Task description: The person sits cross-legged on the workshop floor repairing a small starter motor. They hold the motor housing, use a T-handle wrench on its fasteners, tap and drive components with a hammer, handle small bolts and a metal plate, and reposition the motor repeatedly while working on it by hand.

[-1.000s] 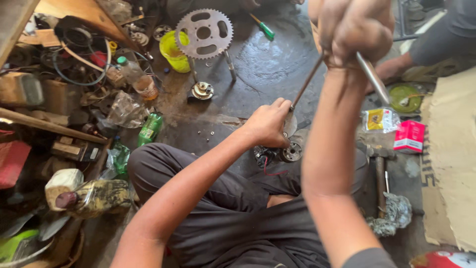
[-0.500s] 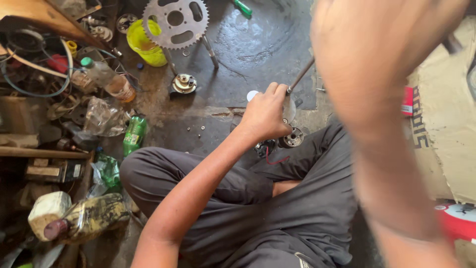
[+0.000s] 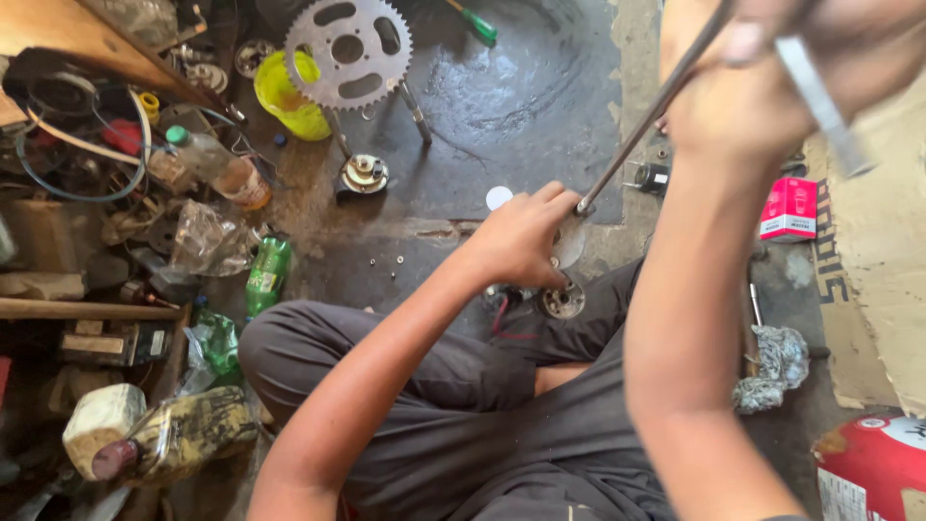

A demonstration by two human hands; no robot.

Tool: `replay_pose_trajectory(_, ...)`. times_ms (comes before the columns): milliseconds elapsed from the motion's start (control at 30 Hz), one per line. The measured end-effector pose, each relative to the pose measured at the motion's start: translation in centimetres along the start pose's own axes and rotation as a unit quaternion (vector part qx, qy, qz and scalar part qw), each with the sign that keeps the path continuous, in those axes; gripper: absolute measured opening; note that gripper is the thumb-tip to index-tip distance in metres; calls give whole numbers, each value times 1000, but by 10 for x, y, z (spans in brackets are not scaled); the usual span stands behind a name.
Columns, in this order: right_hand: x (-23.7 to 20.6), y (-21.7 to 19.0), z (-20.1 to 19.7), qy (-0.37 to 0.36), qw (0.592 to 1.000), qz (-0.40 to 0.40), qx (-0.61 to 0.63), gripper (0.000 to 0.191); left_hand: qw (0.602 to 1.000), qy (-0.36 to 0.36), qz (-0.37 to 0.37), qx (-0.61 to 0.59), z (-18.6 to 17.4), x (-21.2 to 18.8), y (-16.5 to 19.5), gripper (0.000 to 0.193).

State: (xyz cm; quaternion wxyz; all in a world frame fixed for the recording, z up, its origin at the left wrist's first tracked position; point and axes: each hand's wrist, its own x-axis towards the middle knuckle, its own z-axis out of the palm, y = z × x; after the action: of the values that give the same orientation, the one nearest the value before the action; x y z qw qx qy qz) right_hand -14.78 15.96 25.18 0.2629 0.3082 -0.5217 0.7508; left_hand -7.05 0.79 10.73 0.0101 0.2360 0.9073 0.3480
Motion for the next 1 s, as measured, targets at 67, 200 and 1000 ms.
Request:
replay_pose_trajectory(67, -22, -7, 6, -16, 999, -27, -44, 36, 1000, 18, 7, -13, 1, -2, 1, 92)
replay_pose_trajectory(200, -53, -20, 10, -31, 997, -53, -54, 36, 995, 48, 47, -76, 2, -2, -7, 87)
replay_pose_trajectory(1000, -33, -37, -13, -207, 959, 192, -13, 36, 959, 138, 9, -248, 34, -53, -57, 101)
